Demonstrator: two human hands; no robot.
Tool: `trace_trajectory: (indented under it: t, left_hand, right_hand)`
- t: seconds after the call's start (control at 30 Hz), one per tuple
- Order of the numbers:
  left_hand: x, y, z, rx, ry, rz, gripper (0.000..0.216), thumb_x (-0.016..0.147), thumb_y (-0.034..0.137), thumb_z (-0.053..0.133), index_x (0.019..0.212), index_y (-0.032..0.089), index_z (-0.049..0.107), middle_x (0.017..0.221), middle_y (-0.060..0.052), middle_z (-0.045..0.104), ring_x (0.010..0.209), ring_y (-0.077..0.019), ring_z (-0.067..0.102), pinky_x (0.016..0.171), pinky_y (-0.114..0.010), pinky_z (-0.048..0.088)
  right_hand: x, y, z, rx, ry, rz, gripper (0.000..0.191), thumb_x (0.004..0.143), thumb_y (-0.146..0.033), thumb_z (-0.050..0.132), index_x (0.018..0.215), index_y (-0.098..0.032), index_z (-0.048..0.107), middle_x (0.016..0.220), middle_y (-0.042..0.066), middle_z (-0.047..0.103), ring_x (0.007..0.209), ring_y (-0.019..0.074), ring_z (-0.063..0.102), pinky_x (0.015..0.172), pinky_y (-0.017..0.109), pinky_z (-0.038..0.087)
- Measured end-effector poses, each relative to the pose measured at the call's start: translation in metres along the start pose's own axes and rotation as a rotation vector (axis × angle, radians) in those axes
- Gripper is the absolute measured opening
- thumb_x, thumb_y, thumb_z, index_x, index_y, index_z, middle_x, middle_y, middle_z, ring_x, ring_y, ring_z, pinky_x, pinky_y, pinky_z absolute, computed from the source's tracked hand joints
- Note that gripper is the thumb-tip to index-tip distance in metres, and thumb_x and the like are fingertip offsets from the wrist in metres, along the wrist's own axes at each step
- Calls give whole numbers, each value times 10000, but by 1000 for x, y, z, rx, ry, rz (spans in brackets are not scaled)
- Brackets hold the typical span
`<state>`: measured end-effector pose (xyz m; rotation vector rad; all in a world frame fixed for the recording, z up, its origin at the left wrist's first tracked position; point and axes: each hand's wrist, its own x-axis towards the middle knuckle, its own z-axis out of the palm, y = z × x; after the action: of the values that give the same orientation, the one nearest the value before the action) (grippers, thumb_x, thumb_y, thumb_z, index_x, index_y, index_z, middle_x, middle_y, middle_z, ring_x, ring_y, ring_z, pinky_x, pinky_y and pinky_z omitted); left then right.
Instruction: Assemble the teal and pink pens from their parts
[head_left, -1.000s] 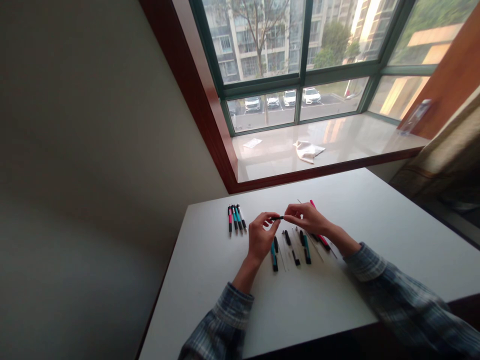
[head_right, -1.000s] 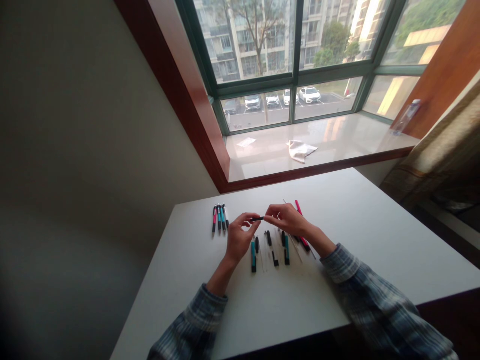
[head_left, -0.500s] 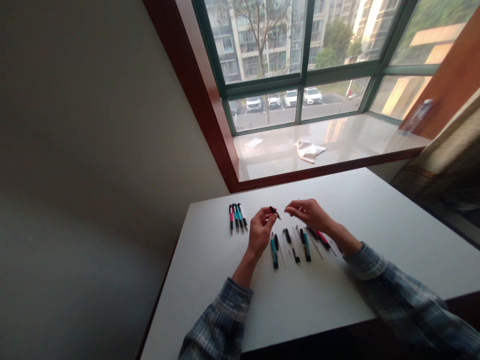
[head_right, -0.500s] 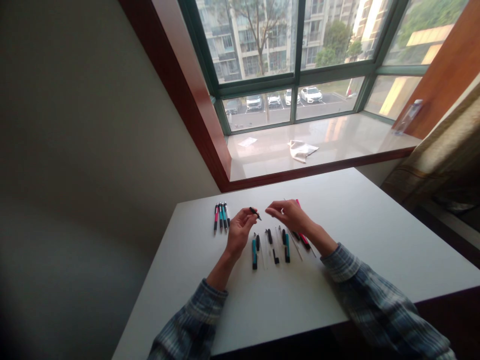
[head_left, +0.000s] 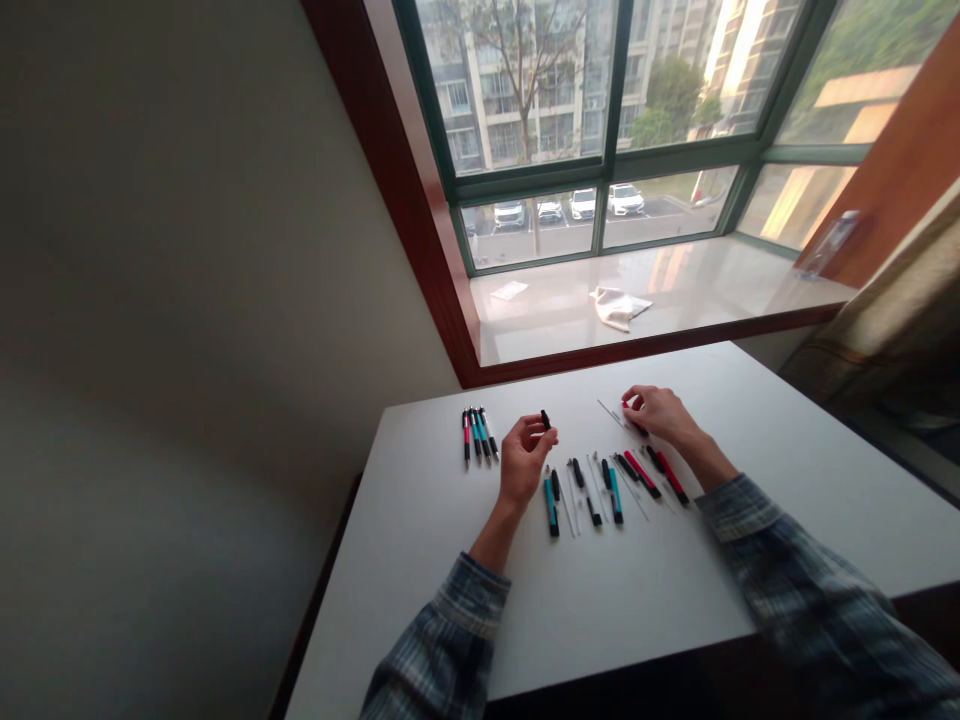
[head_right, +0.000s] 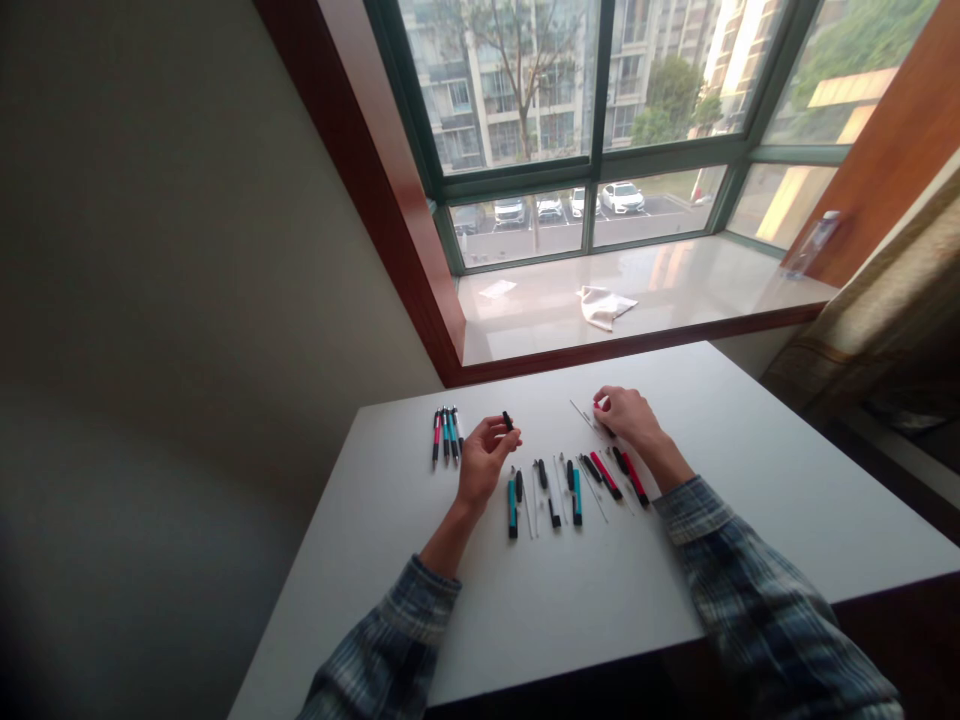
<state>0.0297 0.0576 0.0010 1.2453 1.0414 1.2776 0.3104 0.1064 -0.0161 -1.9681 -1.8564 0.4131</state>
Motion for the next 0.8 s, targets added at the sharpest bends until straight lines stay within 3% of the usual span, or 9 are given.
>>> trace_trajectory:
  t: [0.1,0.2,0.33,0.43,0.53,0.6,0.7,0.8]
  left_hand:
    - [0,0,0,10,1,-19,338,799,369,805,1055,159,734,968,-76,753,782,-171,714,765,-318,569]
    - [-1,1,0,7,10,-31,329,791,371,811,1035,155,764,950,-79,765,793,-175,711,791,-326,569]
    - [-2,3,3,-16,-5,-26,299,787,378,818,971,146,780,921,-91,779,818,-185,711,836,-343,565]
    - [-5,6,5,-50,-94,-46,322,782,391,823,981,141,779,917,-96,784,822,-192,714,821,-340,565]
    - [-7,8,6,-84,-153,-69,348,767,396,837,992,138,774,918,-96,786,813,-193,714,792,-336,569]
    - [-7,9,5,-86,-147,-76,355,760,397,845,990,136,773,924,-99,786,809,-193,714,788,-340,572]
    - [-6,8,4,-96,-100,-82,366,753,396,854,994,135,766,932,-103,788,833,-198,721,817,-353,573]
    - [-5,6,4,-147,-63,-100,383,735,391,869,997,135,759,949,-104,790,846,-194,725,834,-354,571]
  right_hand:
    - [-1,-1,-8,42,31,19,195,838,-313,684,989,-229,773,866,31,788,798,203,723,746,308,532]
    - [-6,-11,-19,277,51,-18,219,827,-338,693,999,-221,760,890,47,780,810,206,737,744,310,559]
    - [-19,-52,-17,782,-142,-205,325,819,-417,739,1037,-182,683,897,74,773,834,225,749,761,348,599]
    - [-31,-87,-5,949,-212,-303,326,786,-418,789,970,-193,643,874,54,765,819,210,741,778,349,605]
    - [-37,-107,3,963,-225,-323,342,790,-459,788,952,-195,643,858,52,759,778,202,732,736,344,612]
    - [-37,-107,2,955,-250,-334,381,805,-484,776,1014,-192,650,896,66,771,814,215,742,765,365,619]
    - [-34,-84,-6,836,-200,-327,439,839,-493,746,1155,-200,659,978,80,784,896,232,748,831,398,613]
    - [-31,-45,-15,518,28,-234,352,866,-470,713,1114,-220,722,941,68,781,857,227,738,817,400,598]
